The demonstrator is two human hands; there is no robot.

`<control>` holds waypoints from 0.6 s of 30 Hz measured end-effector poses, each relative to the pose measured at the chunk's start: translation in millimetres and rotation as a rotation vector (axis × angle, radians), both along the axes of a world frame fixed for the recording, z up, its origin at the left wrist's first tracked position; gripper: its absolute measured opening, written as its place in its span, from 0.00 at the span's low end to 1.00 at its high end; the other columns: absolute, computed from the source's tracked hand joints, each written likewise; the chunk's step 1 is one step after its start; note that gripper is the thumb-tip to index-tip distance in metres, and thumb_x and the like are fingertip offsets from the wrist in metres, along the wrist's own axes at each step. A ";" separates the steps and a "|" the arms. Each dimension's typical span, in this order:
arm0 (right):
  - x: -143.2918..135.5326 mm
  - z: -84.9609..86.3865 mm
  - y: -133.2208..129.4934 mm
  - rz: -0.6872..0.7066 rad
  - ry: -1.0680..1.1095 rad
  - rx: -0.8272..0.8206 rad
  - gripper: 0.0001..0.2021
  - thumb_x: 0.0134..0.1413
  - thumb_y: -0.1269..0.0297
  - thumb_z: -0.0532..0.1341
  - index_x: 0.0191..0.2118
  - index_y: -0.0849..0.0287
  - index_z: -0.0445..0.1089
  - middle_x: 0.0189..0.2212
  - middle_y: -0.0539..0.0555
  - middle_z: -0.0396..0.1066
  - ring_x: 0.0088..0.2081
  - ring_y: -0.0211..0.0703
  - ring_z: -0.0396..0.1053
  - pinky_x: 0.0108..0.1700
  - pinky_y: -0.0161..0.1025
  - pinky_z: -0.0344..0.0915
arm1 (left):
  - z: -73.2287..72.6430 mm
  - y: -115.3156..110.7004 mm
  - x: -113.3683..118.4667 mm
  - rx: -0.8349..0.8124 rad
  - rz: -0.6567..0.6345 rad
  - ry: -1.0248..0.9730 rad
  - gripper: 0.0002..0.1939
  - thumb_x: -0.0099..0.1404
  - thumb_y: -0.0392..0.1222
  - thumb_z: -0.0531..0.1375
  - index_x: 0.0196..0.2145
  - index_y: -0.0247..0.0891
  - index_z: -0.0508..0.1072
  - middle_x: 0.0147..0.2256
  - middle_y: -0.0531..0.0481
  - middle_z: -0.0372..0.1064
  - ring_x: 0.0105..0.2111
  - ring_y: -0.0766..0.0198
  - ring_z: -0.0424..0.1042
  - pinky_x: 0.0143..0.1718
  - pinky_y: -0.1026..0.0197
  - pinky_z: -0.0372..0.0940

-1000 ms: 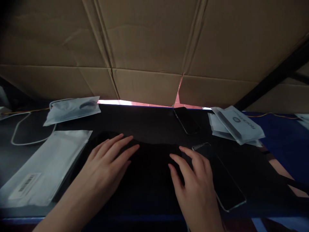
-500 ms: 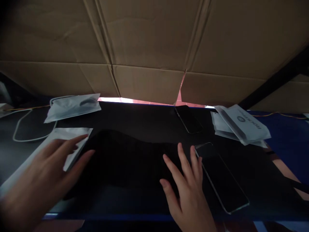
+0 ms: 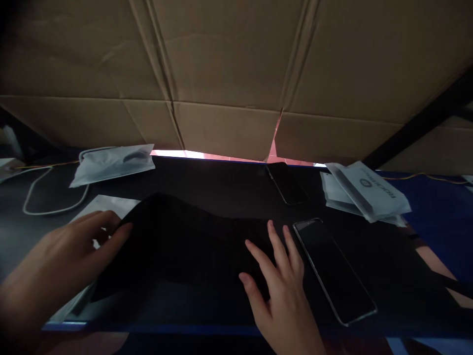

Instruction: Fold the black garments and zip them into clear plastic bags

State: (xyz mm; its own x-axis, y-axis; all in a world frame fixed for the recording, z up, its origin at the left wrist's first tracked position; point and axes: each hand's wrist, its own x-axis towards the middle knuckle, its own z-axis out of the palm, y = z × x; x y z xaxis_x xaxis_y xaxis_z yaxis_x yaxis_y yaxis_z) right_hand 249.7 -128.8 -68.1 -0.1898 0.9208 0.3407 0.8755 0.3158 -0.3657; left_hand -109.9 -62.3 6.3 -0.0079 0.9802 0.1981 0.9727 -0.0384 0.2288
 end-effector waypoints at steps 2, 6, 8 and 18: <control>1.4 1.2 -0.3 0.001 0.019 -0.008 0.24 0.77 0.53 0.58 0.73 0.39 0.63 0.83 0.50 0.42 0.81 0.70 0.41 0.66 0.76 0.69 | 14.6 -0.6 20.4 0.059 -0.026 -0.066 0.17 0.73 0.54 0.54 0.27 0.46 0.64 0.24 0.54 0.67 0.22 0.59 0.68 0.27 0.55 0.58; 4.1 0.6 0.4 0.007 0.043 -0.006 0.24 0.77 0.53 0.58 0.73 0.39 0.62 0.82 0.50 0.44 0.80 0.69 0.44 0.67 0.75 0.69 | 19.2 -3.1 83.7 0.046 -0.230 -0.287 0.17 0.77 0.51 0.55 0.30 0.44 0.67 0.29 0.53 0.70 0.25 0.62 0.69 0.27 0.57 0.60; 5.3 -0.3 0.7 0.008 0.050 -0.002 0.24 0.77 0.53 0.58 0.73 0.39 0.62 0.82 0.50 0.46 0.80 0.68 0.45 0.67 0.75 0.69 | 11.2 -3.2 108.0 -0.089 -0.344 -0.372 0.16 0.78 0.49 0.57 0.31 0.43 0.69 0.32 0.53 0.72 0.27 0.63 0.71 0.27 0.58 0.62; 6.3 1.4 2.6 -0.004 0.078 -0.022 0.24 0.78 0.54 0.56 0.74 0.38 0.61 0.81 0.49 0.50 0.79 0.65 0.49 0.67 0.71 0.70 | -39.6 0.3 80.0 0.041 -0.547 -0.090 0.29 0.83 0.52 0.53 0.76 0.43 0.60 0.77 0.40 0.57 0.77 0.40 0.53 0.71 0.32 0.61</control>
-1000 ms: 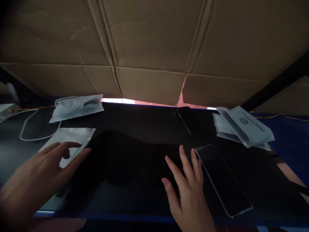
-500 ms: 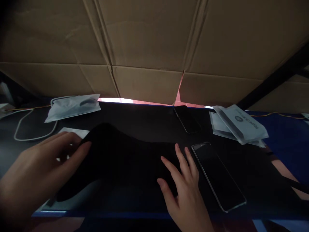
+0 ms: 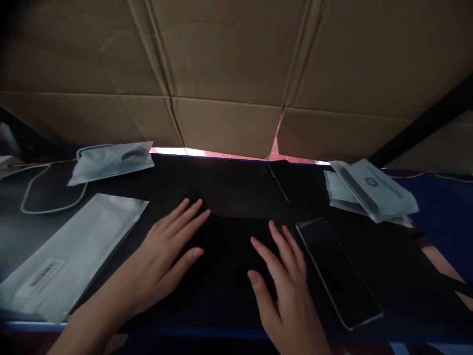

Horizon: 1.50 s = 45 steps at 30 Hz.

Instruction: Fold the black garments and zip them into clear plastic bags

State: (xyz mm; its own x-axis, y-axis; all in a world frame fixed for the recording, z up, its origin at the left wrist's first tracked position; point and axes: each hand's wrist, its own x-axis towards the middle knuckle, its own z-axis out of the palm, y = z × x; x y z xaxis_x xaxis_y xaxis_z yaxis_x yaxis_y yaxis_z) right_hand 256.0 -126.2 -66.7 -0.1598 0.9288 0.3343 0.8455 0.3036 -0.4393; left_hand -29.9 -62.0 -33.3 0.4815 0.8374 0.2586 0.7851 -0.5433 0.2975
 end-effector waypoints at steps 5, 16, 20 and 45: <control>-1.4 -0.9 0.1 -0.003 0.005 -0.014 0.24 0.78 0.54 0.56 0.75 0.36 0.61 0.81 0.48 0.50 0.79 0.65 0.49 0.67 0.70 0.70 | -17.1 -0.8 -1.7 -0.004 0.001 0.103 0.32 0.85 0.53 0.48 0.80 0.44 0.51 0.79 0.41 0.49 0.79 0.39 0.47 0.73 0.27 0.55; 0.4 0.4 0.1 -0.088 0.201 -0.020 0.21 0.79 0.54 0.55 0.70 0.31 0.66 0.77 0.44 0.58 0.77 0.59 0.56 0.70 0.71 0.67 | 8.4 -6.9 -25.3 -0.265 0.469 0.077 0.24 0.75 0.63 0.53 0.29 0.44 0.67 0.34 0.50 0.71 0.29 0.56 0.73 0.30 0.53 0.59; 1.6 0.2 -0.9 -0.135 0.271 -0.001 0.18 0.78 0.53 0.56 0.67 0.32 0.70 0.75 0.46 0.62 0.75 0.61 0.60 0.68 0.74 0.67 | 15.5 -0.2 -20.6 -0.281 0.385 -0.108 0.22 0.76 0.56 0.53 0.26 0.43 0.62 0.31 0.54 0.66 0.25 0.64 0.67 0.29 0.56 0.57; 8.6 -0.7 -2.1 -0.288 0.584 0.025 0.15 0.77 0.52 0.58 0.55 0.45 0.81 0.66 0.53 0.74 0.68 0.59 0.69 0.70 0.64 0.63 | 2.2 -26.5 21.9 0.024 -0.079 0.028 0.31 0.84 0.53 0.52 0.77 0.44 0.54 0.77 0.44 0.57 0.77 0.44 0.57 0.73 0.32 0.61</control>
State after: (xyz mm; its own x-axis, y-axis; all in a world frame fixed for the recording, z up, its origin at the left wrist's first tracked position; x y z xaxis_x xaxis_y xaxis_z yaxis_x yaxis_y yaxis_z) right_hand 264.6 -128.3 -67.4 0.3085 0.8982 0.3131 0.5189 0.1170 -0.8468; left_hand -8.0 -88.5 -31.1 0.5527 0.7906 0.2635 0.7476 -0.6101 0.2624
